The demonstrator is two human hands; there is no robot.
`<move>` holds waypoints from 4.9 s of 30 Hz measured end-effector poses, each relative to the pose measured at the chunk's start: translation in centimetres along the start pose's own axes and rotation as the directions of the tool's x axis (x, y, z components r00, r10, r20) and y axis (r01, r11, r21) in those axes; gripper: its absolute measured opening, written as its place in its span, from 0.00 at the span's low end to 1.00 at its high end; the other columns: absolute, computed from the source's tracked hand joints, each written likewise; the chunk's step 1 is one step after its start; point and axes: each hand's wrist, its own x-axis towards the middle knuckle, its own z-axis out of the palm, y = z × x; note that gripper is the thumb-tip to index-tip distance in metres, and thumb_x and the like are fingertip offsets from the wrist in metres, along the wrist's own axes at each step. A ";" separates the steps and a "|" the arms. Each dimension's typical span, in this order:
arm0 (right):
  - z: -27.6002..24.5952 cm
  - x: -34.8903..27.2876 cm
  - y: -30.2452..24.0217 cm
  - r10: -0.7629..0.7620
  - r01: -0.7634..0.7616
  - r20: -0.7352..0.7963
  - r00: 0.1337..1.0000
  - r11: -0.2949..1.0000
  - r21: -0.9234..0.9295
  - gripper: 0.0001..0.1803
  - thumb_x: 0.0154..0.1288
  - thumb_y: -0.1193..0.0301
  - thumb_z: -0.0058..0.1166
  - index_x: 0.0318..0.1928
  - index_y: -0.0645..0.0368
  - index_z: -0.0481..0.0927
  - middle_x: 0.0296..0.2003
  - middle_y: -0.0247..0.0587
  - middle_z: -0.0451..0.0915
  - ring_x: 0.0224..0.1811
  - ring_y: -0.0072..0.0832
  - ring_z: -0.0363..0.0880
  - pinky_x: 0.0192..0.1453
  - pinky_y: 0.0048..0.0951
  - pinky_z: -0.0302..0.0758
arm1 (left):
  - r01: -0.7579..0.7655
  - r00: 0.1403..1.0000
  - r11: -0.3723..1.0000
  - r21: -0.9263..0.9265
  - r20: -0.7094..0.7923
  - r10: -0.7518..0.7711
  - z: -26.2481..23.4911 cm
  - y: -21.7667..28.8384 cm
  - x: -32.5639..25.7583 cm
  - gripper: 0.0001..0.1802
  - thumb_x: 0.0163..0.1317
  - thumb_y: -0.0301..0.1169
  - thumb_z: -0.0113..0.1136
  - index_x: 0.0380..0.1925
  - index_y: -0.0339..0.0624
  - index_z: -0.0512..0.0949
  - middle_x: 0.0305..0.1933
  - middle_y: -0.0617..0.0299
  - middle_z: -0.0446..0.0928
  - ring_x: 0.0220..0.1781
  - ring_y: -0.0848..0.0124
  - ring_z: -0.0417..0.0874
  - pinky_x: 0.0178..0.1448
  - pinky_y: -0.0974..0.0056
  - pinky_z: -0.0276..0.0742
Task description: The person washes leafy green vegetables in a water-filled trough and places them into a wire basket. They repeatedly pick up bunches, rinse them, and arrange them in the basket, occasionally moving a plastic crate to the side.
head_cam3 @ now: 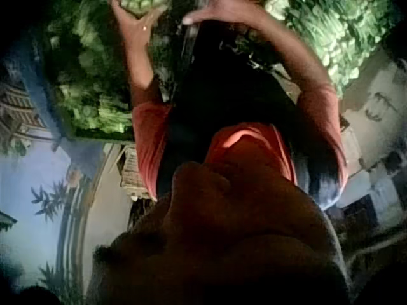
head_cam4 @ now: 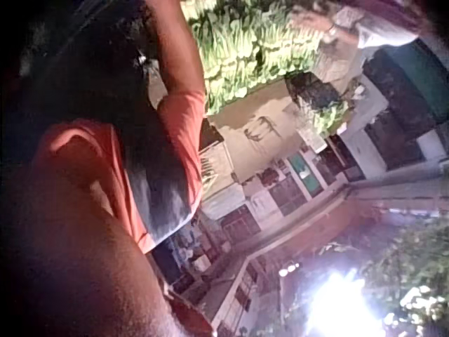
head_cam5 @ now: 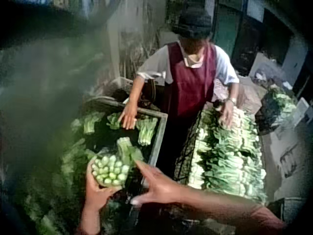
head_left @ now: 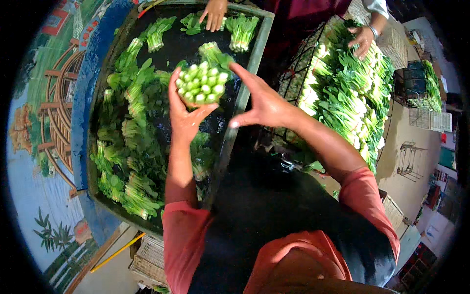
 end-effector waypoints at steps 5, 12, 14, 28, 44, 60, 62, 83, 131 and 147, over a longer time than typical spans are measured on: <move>2.5 2.2 -0.5 0.068 -0.023 -0.098 0.993 0.915 0.403 0.57 0.42 0.54 0.85 0.67 0.70 0.68 0.60 0.52 0.79 0.63 0.35 0.77 0.70 0.34 0.72 | 0.057 0.986 0.982 0.180 0.144 -0.083 -0.8 2.6 -1.4 0.52 0.62 0.28 0.71 0.80 0.41 0.49 0.79 0.52 0.59 0.78 0.65 0.62 0.80 0.59 0.55; 0.3 -3.8 1.9 0.231 -0.198 0.023 0.973 0.775 0.599 0.41 0.59 0.60 0.75 0.66 0.66 0.70 0.58 0.43 0.79 0.62 0.30 0.76 0.71 0.35 0.69 | -0.409 0.688 0.600 0.688 0.664 -0.293 -11.9 -6.9 -14.5 0.19 0.55 0.27 0.66 0.49 0.48 0.82 0.57 0.55 0.80 0.66 0.53 0.77 0.78 0.48 0.66; -0.6 -5.0 2.1 0.297 -0.239 -0.010 0.955 0.787 0.569 0.41 0.59 0.60 0.74 0.67 0.65 0.70 0.59 0.42 0.79 0.62 0.30 0.76 0.71 0.34 0.69 | -0.709 0.420 0.402 0.580 0.805 -0.420 -13.5 -11.2 -18.4 0.22 0.55 0.28 0.66 0.51 0.57 0.82 0.59 0.61 0.80 0.71 0.58 0.73 0.83 0.40 0.50; -6.3 -11.9 4.2 0.481 -0.315 -0.258 0.838 0.812 0.492 0.37 0.61 0.59 0.71 0.65 0.63 0.73 0.58 0.40 0.80 0.61 0.29 0.77 0.69 0.35 0.69 | 0.414 0.713 0.291 0.862 -0.108 -0.693 -16.4 -24.2 -16.3 0.52 0.57 0.56 0.70 0.75 0.40 0.61 0.55 0.39 0.80 0.59 0.46 0.81 0.66 0.47 0.72; -8.1 -15.9 6.3 0.588 -0.345 -0.403 0.701 0.775 0.530 0.41 0.58 0.55 0.74 0.65 0.65 0.72 0.58 0.43 0.80 0.61 0.32 0.77 0.69 0.34 0.68 | 0.416 0.877 0.146 0.898 -0.352 -0.327 -21.8 -19.6 -11.3 0.45 0.63 0.52 0.64 0.78 0.55 0.59 0.73 0.43 0.68 0.69 0.40 0.70 0.65 0.39 0.71; -15.1 -23.8 1.5 0.547 -0.174 -0.515 0.660 0.778 0.604 0.46 0.55 0.57 0.75 0.69 0.65 0.68 0.65 0.44 0.75 0.69 0.32 0.70 0.75 0.37 0.63 | 0.390 0.780 0.781 0.488 0.275 -0.562 -14.7 -28.3 -8.2 0.57 0.53 0.16 0.67 0.81 0.51 0.49 0.67 0.56 0.72 0.59 0.63 0.76 0.62 0.60 0.77; -17.3 -27.7 0.8 0.563 -0.138 -0.603 0.565 0.785 0.604 0.49 0.54 0.49 0.73 0.69 0.64 0.68 0.64 0.43 0.75 0.68 0.32 0.71 0.74 0.38 0.66 | 0.430 0.826 0.838 0.336 0.227 -0.515 -9.4 -23.8 -5.2 0.58 0.48 0.13 0.70 0.79 0.49 0.54 0.68 0.56 0.69 0.64 0.62 0.73 0.68 0.59 0.72; -26.4 -33.2 18.1 0.413 -0.566 -0.389 0.824 0.636 -0.524 0.40 0.52 0.59 0.70 0.67 0.54 0.74 0.52 0.43 0.83 0.55 0.43 0.81 0.64 0.44 0.71 | -0.887 0.357 0.281 0.367 0.930 -0.088 43.6 -13.5 5.3 0.51 0.52 0.24 0.68 0.77 0.56 0.57 0.69 0.56 0.70 0.67 0.56 0.73 0.70 0.51 0.68; -10.9 -34.1 5.1 0.684 -0.958 -0.689 0.240 0.280 -0.056 0.32 0.71 0.71 0.59 0.73 0.58 0.66 0.53 0.48 0.84 0.56 0.35 0.82 0.64 0.41 0.76 | 0.690 0.683 0.704 0.169 -0.473 -0.557 -10.6 -41.8 22.4 0.56 0.53 0.42 0.78 0.77 0.44 0.55 0.73 0.52 0.67 0.69 0.54 0.72 0.70 0.48 0.71; -10.6 -7.6 1.0 0.032 -0.102 -0.367 0.930 0.980 -0.174 0.49 0.59 0.59 0.74 0.76 0.57 0.62 0.73 0.49 0.66 0.75 0.41 0.66 0.78 0.44 0.62 | -0.038 0.933 0.995 -0.093 0.353 0.069 3.5 0.8 14.1 0.50 0.47 0.17 0.76 0.72 0.41 0.64 0.66 0.59 0.74 0.66 0.67 0.77 0.72 0.60 0.72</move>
